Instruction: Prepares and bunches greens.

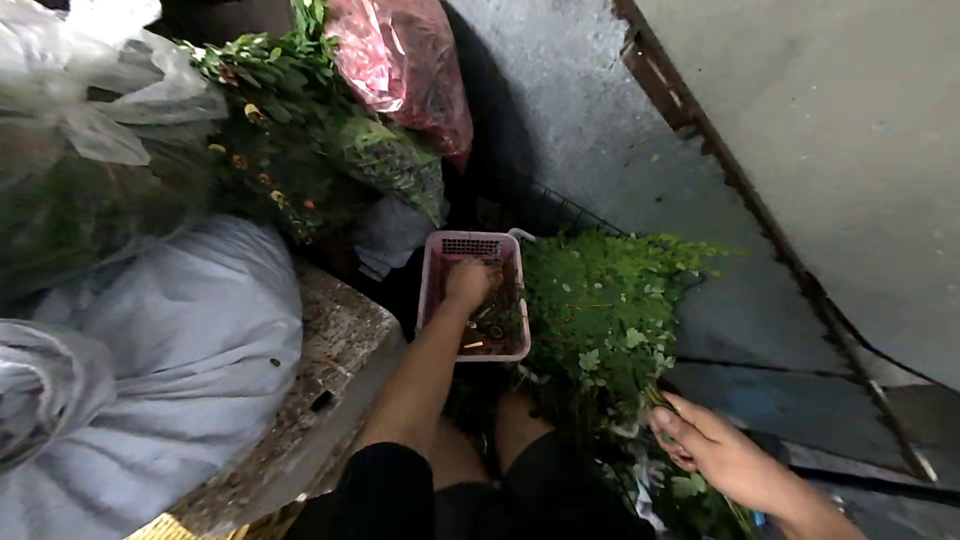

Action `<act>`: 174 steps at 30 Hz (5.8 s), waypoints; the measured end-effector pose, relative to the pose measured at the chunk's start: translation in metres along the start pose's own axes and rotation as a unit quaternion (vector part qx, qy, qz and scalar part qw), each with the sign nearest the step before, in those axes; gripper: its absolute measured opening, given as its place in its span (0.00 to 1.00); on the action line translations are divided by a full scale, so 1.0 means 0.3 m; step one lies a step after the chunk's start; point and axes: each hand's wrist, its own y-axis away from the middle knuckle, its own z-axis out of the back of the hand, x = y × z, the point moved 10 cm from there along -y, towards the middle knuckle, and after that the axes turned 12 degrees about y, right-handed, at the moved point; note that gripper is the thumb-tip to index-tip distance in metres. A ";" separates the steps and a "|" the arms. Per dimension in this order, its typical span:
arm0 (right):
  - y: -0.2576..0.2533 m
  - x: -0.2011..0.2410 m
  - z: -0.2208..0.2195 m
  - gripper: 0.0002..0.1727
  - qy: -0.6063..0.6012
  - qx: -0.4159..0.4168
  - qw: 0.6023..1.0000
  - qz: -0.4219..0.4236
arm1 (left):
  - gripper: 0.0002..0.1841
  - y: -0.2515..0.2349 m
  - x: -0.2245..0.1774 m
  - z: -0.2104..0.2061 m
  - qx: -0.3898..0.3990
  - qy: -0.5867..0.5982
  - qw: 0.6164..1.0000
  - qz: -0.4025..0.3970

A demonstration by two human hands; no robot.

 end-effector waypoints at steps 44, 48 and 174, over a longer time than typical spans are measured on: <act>-0.148 0.175 0.085 0.36 0.221 -0.060 0.967 0.112 | 0.13 0.674 0.128 0.493 -0.152 0.466 0.867 0.085; -0.196 0.154 0.090 0.37 0.238 -0.054 0.964 0.107 | 0.11 0.634 0.048 0.604 -0.157 0.548 0.822 0.012; -0.008 1.110 -0.149 0.12 -0.059 0.058 0.919 0.386 | 0.10 1.294 -0.371 0.719 -0.461 0.612 0.538 -0.352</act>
